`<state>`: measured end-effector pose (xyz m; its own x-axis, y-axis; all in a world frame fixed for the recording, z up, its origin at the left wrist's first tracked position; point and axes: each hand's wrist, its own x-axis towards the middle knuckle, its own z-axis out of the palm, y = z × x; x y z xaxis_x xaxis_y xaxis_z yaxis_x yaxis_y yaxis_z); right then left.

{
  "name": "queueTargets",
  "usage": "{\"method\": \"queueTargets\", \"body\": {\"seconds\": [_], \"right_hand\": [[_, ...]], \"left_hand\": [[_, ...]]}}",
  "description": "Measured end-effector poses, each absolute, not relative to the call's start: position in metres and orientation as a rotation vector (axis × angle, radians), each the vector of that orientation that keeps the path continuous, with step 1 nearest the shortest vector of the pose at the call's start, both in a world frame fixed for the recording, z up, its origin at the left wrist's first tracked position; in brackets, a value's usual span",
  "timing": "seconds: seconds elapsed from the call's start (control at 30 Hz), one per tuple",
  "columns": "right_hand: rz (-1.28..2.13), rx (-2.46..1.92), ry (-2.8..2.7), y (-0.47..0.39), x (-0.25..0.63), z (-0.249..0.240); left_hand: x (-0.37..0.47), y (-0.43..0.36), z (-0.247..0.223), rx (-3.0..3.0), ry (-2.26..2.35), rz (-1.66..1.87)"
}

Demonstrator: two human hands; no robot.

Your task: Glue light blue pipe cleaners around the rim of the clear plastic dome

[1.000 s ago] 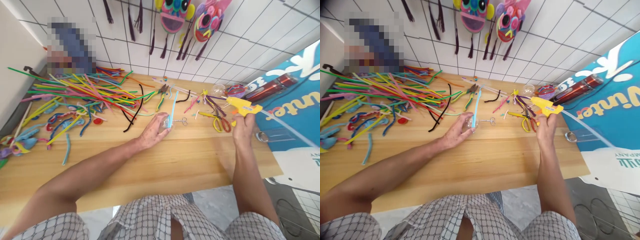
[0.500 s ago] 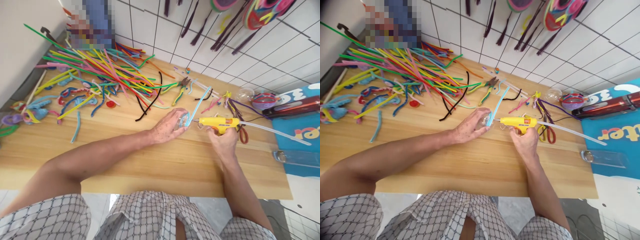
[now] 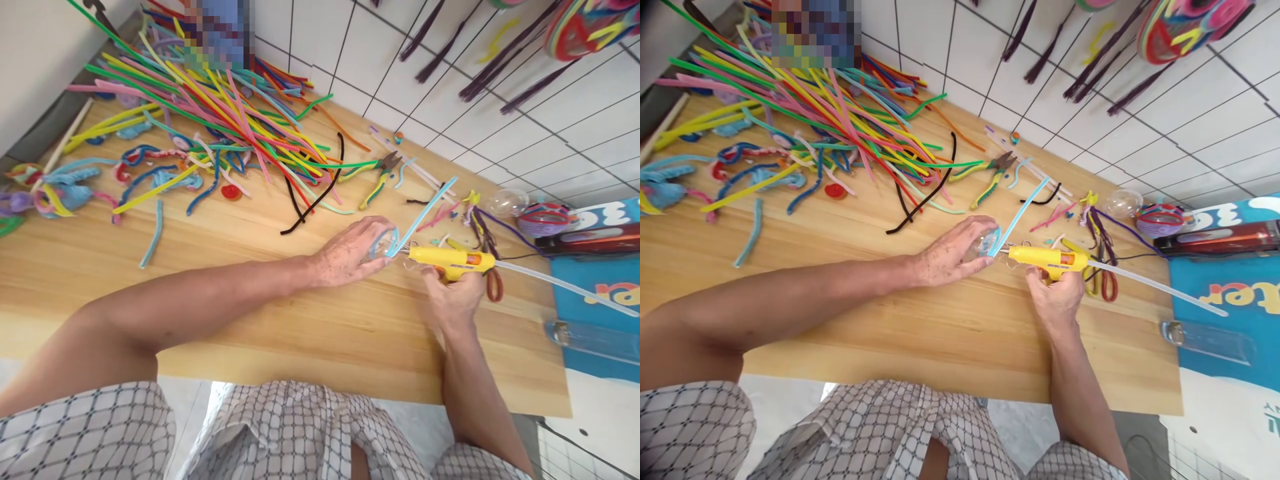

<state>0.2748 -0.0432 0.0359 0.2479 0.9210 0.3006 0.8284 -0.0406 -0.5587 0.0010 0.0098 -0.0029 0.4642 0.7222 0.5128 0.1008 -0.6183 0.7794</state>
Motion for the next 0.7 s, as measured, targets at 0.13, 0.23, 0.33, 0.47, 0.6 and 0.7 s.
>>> {"method": "queueTargets", "body": {"seconds": [0.13, 0.23, 0.33, 0.47, 0.6, 0.7], "right_hand": [[0.146, -1.875, -1.577, -0.0426, 0.2747, 0.0356], [0.129, -1.874, -1.573, -0.0422, 0.2738, 0.0367], [0.115, -1.883, -1.562, -0.0426, 0.2738, 0.0367], [0.094, -1.893, -1.536, -0.0436, 0.2760, 0.0341], [0.097, -1.871, -1.547, -0.0443, 0.2783, 0.0310], [0.068, -1.850, -1.565, -0.0443, 0.2789, 0.0301]], "left_hand": [[0.0013, 0.0099, -0.0041, 2.053, 0.689, 1.155], [0.0010, 0.0098, -0.0038, 2.053, 0.689, 1.122], [0.0011, 0.0096, -0.0038, 2.055, 0.695, 1.108], [0.0022, 0.0099, -0.0056, 2.066, 0.686, 1.133], [0.0041, 0.0099, -0.0073, 2.066, 0.679, 1.150], [0.0056, 0.0093, -0.0076, 2.048, 0.680, 1.157]]}}
